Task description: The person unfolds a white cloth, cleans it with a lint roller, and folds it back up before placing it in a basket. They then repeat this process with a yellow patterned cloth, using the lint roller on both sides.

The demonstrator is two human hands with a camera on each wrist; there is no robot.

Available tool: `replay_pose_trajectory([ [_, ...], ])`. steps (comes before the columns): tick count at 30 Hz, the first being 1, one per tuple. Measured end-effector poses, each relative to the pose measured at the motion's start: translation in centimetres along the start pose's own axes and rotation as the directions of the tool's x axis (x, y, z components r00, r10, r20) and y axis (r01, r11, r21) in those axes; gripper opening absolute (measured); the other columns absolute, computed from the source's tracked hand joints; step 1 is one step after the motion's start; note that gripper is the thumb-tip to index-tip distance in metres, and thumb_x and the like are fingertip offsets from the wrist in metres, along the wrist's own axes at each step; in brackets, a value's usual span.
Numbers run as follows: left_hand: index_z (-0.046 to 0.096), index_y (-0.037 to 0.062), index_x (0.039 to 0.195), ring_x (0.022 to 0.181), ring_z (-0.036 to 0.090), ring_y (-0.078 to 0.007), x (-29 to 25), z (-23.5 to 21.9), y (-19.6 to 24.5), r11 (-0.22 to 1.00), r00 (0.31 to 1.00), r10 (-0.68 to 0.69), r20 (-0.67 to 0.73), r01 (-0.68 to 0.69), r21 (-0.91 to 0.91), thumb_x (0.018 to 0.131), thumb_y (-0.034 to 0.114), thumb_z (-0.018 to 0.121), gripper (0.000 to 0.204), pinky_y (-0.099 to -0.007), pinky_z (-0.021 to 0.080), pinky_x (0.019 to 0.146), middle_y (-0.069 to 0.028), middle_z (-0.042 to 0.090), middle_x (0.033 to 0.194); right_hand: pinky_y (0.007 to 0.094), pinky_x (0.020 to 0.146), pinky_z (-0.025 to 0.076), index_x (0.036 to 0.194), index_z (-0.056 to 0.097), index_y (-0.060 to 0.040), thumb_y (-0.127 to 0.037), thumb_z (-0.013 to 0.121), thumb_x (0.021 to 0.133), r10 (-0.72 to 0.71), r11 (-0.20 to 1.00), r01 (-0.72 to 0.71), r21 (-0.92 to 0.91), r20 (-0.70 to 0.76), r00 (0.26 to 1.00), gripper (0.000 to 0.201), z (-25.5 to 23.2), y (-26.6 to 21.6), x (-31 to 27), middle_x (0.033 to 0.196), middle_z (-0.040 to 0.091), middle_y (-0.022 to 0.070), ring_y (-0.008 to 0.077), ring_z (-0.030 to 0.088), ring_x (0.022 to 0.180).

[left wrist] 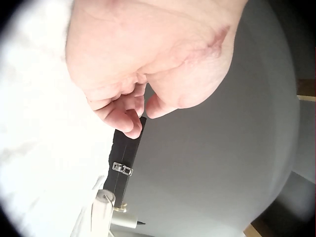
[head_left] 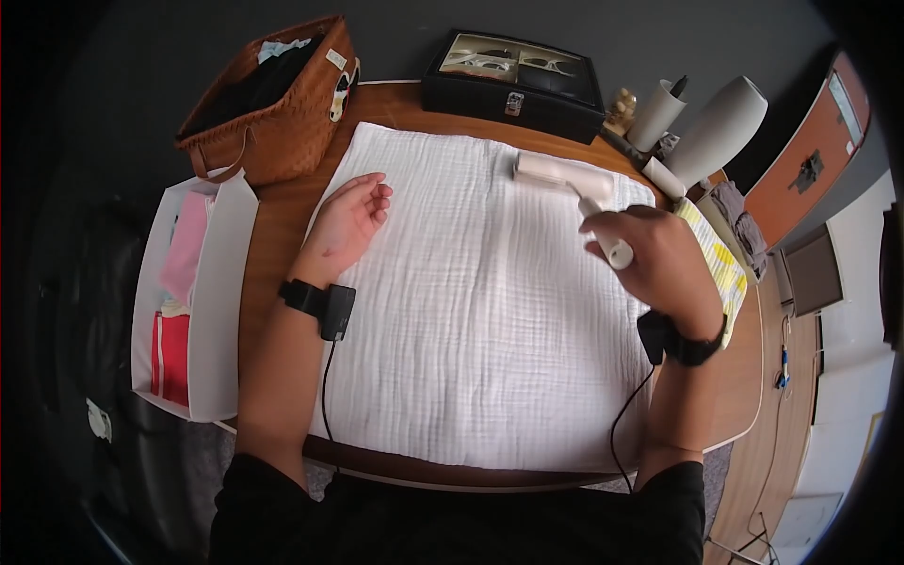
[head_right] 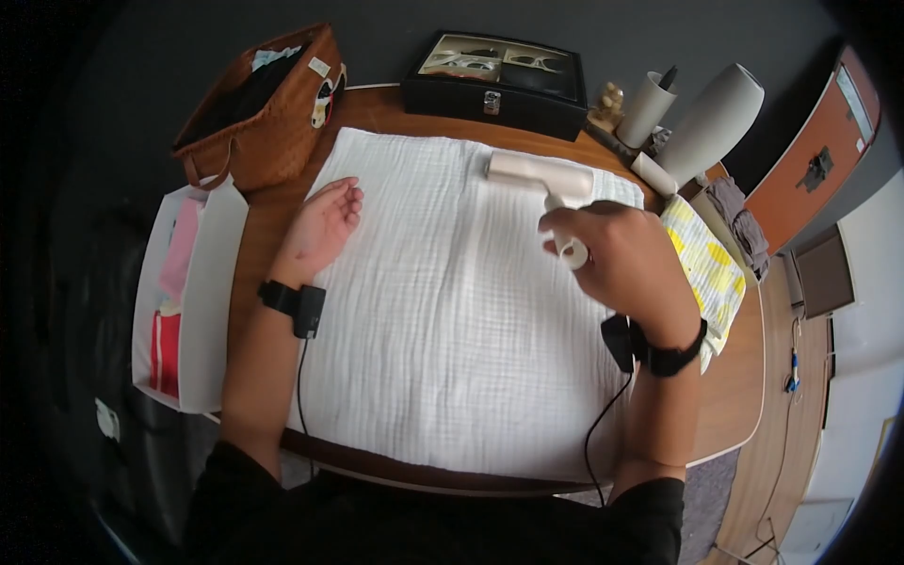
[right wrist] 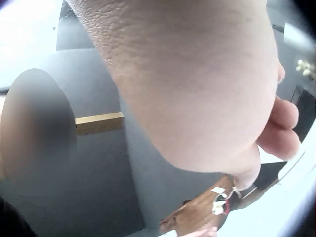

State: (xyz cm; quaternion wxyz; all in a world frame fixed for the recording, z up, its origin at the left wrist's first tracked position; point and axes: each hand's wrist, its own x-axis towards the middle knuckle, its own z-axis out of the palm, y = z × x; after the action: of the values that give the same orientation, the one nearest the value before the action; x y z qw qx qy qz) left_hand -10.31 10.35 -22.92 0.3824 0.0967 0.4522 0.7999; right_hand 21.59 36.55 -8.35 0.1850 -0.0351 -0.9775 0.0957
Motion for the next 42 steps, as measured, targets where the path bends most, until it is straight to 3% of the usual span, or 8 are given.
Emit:
replay_pose_trajectory([
  [4,0.067,0.0021,0.125,0.098,0.061,-0.0145,0.1,-0.3,0.1,1.000,1.000,-0.007,0.021,0.008,-0.011,0.110,0.013,0.060,0.020,-0.0258,0.051,0.088,-0.0054,0.065,0.110,0.0423,0.068,0.058,0.103,0.081,-0.0124,-0.010,0.086,0.080,0.024,0.995,-0.031,-0.100,-0.069,0.997,0.024,-0.7,-0.4,-0.1,0.085,0.077,0.0110,0.0314,0.074,0.075],
  [10,0.067,0.0023,0.125,0.097,0.061,-0.0144,0.2,-0.2,-0.1,1.000,1.000,-0.015,0.018,0.015,-0.020,0.110,0.013,0.060,0.019,-0.0256,0.051,0.087,-0.0051,0.066,0.109,0.0409,0.063,0.055,0.102,0.082,-0.0128,-0.010,0.089,0.077,-0.118,0.973,0.084,0.216,0.148,0.982,0.026,-4.9,-6.2,-1.4,0.075,0.071,0.0102,0.0306,0.069,0.066],
  [18,0.066,0.0017,0.125,0.098,0.061,-0.0150,-0.1,0.2,0.2,1.000,1.000,-0.013,0.016,0.013,-0.002,0.110,0.012,0.059,0.019,-0.0254,0.051,0.088,-0.0054,0.066,0.109,0.0407,0.079,0.060,0.116,0.081,-0.0100,-0.019,0.088,0.088,-0.079,0.993,0.072,0.097,0.067,0.995,0.030,2.1,-1.8,1.4,0.098,0.080,0.0149,0.0324,0.077,0.089],
  [25,0.066,0.0020,0.126,0.098,0.060,-0.0148,0.4,-0.3,-0.2,1.000,0.999,-0.013,0.032,0.014,-0.015,0.110,0.012,0.059,0.020,-0.0257,0.051,0.088,-0.0055,0.066,0.109,0.0388,0.071,0.060,0.108,0.082,-0.0132,-0.031,0.090,0.085,-0.102,0.995,0.103,0.008,0.197,0.975,0.030,-1.7,-5.5,0.3,0.080,0.077,0.0096,0.0276,0.075,0.073],
  [28,0.066,0.0022,0.126,0.098,0.060,-0.0147,0.3,-0.2,-0.1,1.000,0.999,-0.016,0.031,0.017,-0.002,0.110,0.013,0.059,0.020,-0.0261,0.051,0.089,-0.0053,0.065,0.109,0.0388,0.062,0.057,0.091,0.078,-0.0137,-0.030,0.092,0.083,-0.167,0.976,0.148,0.157,0.113,0.979,0.023,-2.7,-8.2,-0.5,0.065,0.068,0.0049,0.0257,0.070,0.060],
  [32,0.066,0.0022,0.126,0.099,0.060,-0.0148,0.1,0.1,0.1,1.000,1.000,-0.017,0.016,0.017,0.018,0.110,0.012,0.059,0.020,-0.0264,0.050,0.089,-0.0054,0.065,0.110,0.0388,0.056,0.055,0.086,0.076,-0.0131,-0.022,0.089,0.082,-0.124,0.987,0.127,0.101,-0.036,0.992,0.016,-1.7,-7.7,-0.2,0.066,0.066,0.0047,0.0262,0.070,0.061],
  [37,0.065,0.0018,0.127,0.099,0.060,-0.0148,0.0,0.1,-0.1,1.000,1.000,0.001,0.015,-0.001,0.023,0.110,0.011,0.059,0.021,-0.0265,0.051,0.089,-0.0057,0.065,0.111,0.0400,0.065,0.059,0.100,0.082,-0.0115,-0.022,0.086,0.084,-0.152,0.988,0.152,-0.012,-0.126,0.980,0.019,2.9,-3.5,1.8,0.075,0.072,0.0069,0.0278,0.073,0.073],
  [42,0.065,0.0016,0.127,0.099,0.060,-0.0145,-0.3,0.1,0.1,1.000,1.000,-0.004,0.015,0.004,0.018,0.110,0.012,0.060,0.021,-0.0260,0.050,0.089,-0.0056,0.065,0.111,0.0429,0.069,0.057,0.094,0.079,-0.0090,-0.034,0.086,0.086,-0.243,0.966,0.250,-0.061,0.105,0.964,0.028,0.1,-5.1,1.0,0.076,0.072,0.0070,0.0282,0.071,0.071],
])
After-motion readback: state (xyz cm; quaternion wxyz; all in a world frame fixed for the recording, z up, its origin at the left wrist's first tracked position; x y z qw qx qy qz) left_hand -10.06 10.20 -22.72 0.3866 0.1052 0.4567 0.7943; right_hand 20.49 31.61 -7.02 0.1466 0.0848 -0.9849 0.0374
